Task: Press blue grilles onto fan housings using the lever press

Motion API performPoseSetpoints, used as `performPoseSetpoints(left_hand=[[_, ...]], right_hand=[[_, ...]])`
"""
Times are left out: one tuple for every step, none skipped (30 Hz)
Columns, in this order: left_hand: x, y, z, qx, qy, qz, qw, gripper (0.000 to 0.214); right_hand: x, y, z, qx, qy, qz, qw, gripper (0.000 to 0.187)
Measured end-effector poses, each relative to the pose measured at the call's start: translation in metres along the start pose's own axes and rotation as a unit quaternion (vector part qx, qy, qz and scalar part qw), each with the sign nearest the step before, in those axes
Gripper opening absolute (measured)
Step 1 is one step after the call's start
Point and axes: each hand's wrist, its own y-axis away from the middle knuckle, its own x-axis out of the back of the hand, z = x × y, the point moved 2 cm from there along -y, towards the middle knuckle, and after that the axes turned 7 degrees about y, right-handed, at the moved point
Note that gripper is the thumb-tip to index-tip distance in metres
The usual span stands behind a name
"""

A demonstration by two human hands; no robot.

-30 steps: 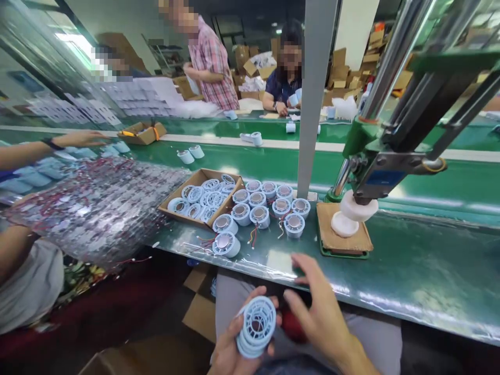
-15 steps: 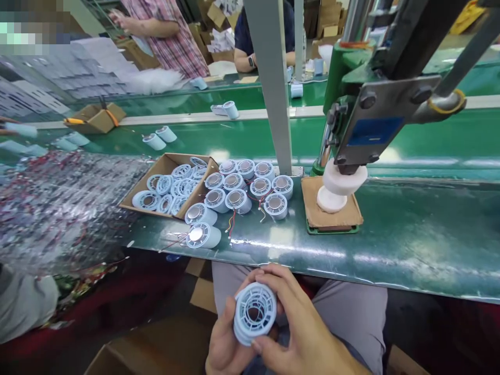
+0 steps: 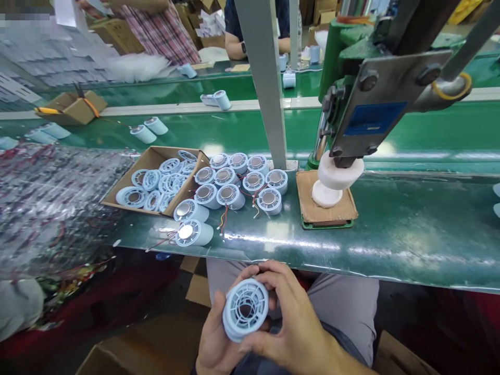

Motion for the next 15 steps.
performPoseSetpoints(left_hand=[[0.0006,0.0003,0.0004,0.002,-0.004,-0.001,1.000,0.043],[0.0010,0.0004,0.0009,0.001,-0.009,-0.002,1.000,0.044],[0.0012,0.0004,0.0014,0.000,-0.014,-0.003,1.000,0.044],[0.0013,0.0003,0.0017,-0.001,-0.017,-0.003,1.000,0.043],[0.0014,0.0000,0.0020,-0.002,-0.021,-0.002,1.000,0.042],[0.0014,-0.0003,0.0021,-0.002,-0.026,-0.001,1.000,0.041],[0.0015,-0.0006,0.0019,0.001,-0.032,0.001,0.999,0.041],[0.0017,-0.0009,0.0016,0.005,-0.038,0.000,0.999,0.042],[0.0021,-0.0012,0.0012,0.009,-0.043,0.000,0.999,0.043],[0.0027,-0.0015,0.0009,0.009,-0.048,0.001,0.999,0.044],[0.0034,-0.0018,0.0006,0.008,-0.052,0.005,0.999,0.045],[0.0041,-0.0020,0.0004,0.003,-0.055,0.011,0.998,0.044],[0.0046,-0.0023,0.0003,-0.004,-0.057,0.016,0.998,0.044],[0.0046,-0.0026,0.0003,-0.010,-0.056,0.017,0.998,0.044],[0.0040,-0.0030,0.0003,-0.012,-0.052,0.014,0.998,0.045]], right_hand=[[-0.0010,0.0002,0.0004,-0.002,0.000,0.003,1.000,0.066],[-0.0017,0.0005,0.0005,-0.003,-0.001,0.005,1.000,0.066],[-0.0018,0.0007,0.0001,-0.001,-0.003,0.006,1.000,0.067],[-0.0014,0.0009,-0.0004,0.001,-0.006,0.002,1.000,0.069],[-0.0005,0.0010,-0.0011,0.004,-0.009,-0.005,1.000,0.072],[0.0007,0.0010,-0.0020,0.007,-0.012,-0.018,1.000,0.075],[0.0021,0.0009,-0.0029,0.009,-0.013,-0.036,0.999,0.078],[0.0035,0.0008,-0.0038,0.009,-0.013,-0.056,0.998,0.079],[0.0049,0.0007,-0.0045,0.006,-0.010,-0.073,0.997,0.078],[0.0060,0.0006,-0.0049,0.001,-0.006,-0.085,0.996,0.076],[0.0067,0.0005,-0.0052,-0.004,0.000,-0.089,0.996,0.072],[0.0071,0.0004,-0.0054,-0.007,0.007,-0.085,0.996,0.068],[0.0070,0.0002,-0.0056,-0.007,0.015,-0.072,0.997,0.065],[0.0067,-0.0002,-0.0058,-0.001,0.025,-0.053,0.998,0.064],[0.0063,-0.0007,-0.0061,0.009,0.037,-0.030,0.999,0.063]])
